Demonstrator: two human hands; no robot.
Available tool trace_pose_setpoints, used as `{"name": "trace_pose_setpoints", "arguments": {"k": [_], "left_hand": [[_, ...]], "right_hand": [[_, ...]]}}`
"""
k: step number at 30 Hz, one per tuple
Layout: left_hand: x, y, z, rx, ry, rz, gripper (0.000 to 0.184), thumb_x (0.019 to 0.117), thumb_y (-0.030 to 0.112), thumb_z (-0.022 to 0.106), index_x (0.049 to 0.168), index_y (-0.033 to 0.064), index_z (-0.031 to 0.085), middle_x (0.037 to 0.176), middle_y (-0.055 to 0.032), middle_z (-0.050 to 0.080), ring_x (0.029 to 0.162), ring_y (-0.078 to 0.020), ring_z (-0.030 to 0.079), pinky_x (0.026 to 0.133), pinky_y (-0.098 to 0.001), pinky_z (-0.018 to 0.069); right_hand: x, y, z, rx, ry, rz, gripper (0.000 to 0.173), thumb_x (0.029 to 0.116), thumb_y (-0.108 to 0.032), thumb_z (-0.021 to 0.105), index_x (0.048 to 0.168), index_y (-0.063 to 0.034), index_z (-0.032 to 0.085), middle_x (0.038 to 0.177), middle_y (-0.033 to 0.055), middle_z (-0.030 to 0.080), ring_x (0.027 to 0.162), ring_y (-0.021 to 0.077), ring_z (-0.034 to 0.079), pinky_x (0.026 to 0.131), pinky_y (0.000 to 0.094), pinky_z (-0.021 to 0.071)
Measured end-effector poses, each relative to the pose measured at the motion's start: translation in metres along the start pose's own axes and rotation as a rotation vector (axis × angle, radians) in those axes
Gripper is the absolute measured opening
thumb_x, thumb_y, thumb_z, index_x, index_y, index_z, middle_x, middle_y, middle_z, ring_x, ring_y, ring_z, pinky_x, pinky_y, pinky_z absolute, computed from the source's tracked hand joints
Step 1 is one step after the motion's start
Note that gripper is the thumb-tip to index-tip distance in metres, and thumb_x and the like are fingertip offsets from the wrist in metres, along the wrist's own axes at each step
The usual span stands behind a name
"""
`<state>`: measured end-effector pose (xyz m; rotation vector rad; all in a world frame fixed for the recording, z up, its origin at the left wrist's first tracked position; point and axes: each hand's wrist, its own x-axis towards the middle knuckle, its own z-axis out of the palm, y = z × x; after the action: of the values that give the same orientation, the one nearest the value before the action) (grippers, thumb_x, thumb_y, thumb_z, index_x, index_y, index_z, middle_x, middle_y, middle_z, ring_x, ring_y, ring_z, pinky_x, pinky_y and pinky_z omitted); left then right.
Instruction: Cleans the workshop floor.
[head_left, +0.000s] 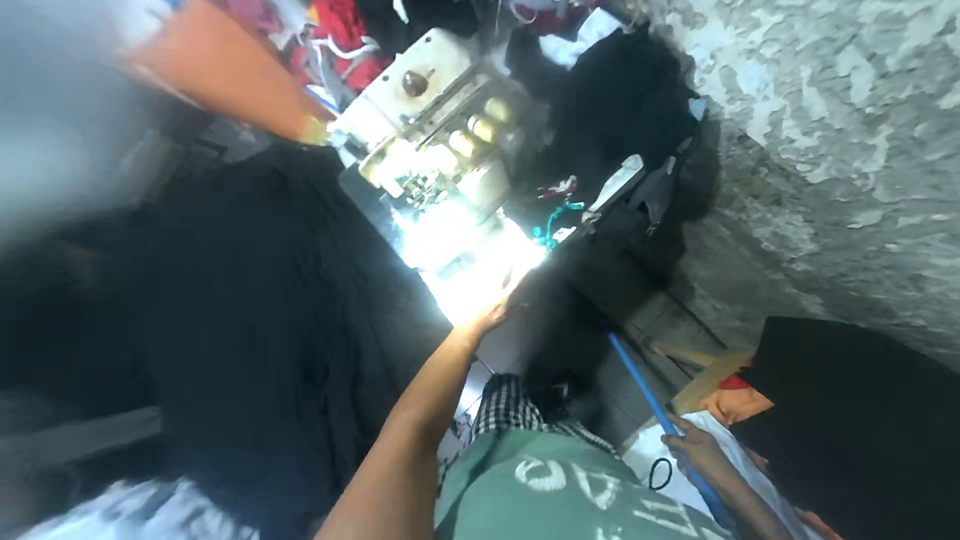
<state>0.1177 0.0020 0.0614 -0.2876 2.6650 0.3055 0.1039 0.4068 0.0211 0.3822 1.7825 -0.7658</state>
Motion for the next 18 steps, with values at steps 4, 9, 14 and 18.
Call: {"name": "trace_pose_setpoints", "arguments": {"k": [4, 9, 14, 18], "left_hand": [[0.014, -0.04, 0.063, -0.105, 0.481, 0.278, 0.068, 0.0914, 0.037, 0.072, 0.149, 0.0063, 0.053, 0.155, -0.0252, 0.046, 0.147, -0.0497, 0.035, 0.119, -0.0706, 0.0126], [0.012, -0.036, 0.059, -0.118, 0.427, 0.252, 0.065, 0.0911, 0.036, 0.072, 0.145, 0.0035, 0.057, 0.153, -0.0256, 0.049, 0.146, -0.0491, 0.038, 0.12, -0.0688, 0.0141], [0.012, -0.038, 0.059, -0.082, 0.385, 0.216, 0.065, 0.0946, 0.043, 0.067, 0.147, 0.0069, 0.055, 0.156, -0.0239, 0.046, 0.147, -0.0478, 0.036, 0.119, -0.0704, 0.0149], [0.013, -0.039, 0.062, -0.072, 0.397, 0.214, 0.064, 0.0937, 0.043, 0.068, 0.146, 0.0077, 0.056, 0.155, -0.0246, 0.046, 0.147, -0.0476, 0.037, 0.118, -0.0707, 0.0156]], "right_hand": [[0.006, 0.011, -0.001, 0.082, 0.173, -0.021, 0.053, 0.103, 0.0, 0.054, 0.153, 0.0007, 0.038, 0.082, 0.0104, 0.054, 0.052, 0.0093, 0.045, 0.047, 0.0249, 0.0396], [0.024, 0.032, 0.007, 0.199, 0.221, 0.017, 0.055, 0.1033, 0.0, 0.053, 0.155, 0.0008, 0.035, 0.079, 0.0074, 0.052, 0.049, 0.0065, 0.045, 0.044, 0.0219, 0.0383], [0.038, 0.035, 0.018, 0.237, 0.185, 0.036, 0.055, 0.1023, 0.001, 0.053, 0.154, 0.0024, 0.035, 0.074, 0.0048, 0.052, 0.047, 0.0046, 0.044, 0.042, 0.0202, 0.0375], [0.044, 0.026, 0.028, 0.23, 0.162, 0.027, 0.053, 0.1018, 0.003, 0.054, 0.153, 0.0028, 0.038, 0.073, 0.0051, 0.053, 0.046, 0.0041, 0.044, 0.042, 0.0195, 0.0371]]}}
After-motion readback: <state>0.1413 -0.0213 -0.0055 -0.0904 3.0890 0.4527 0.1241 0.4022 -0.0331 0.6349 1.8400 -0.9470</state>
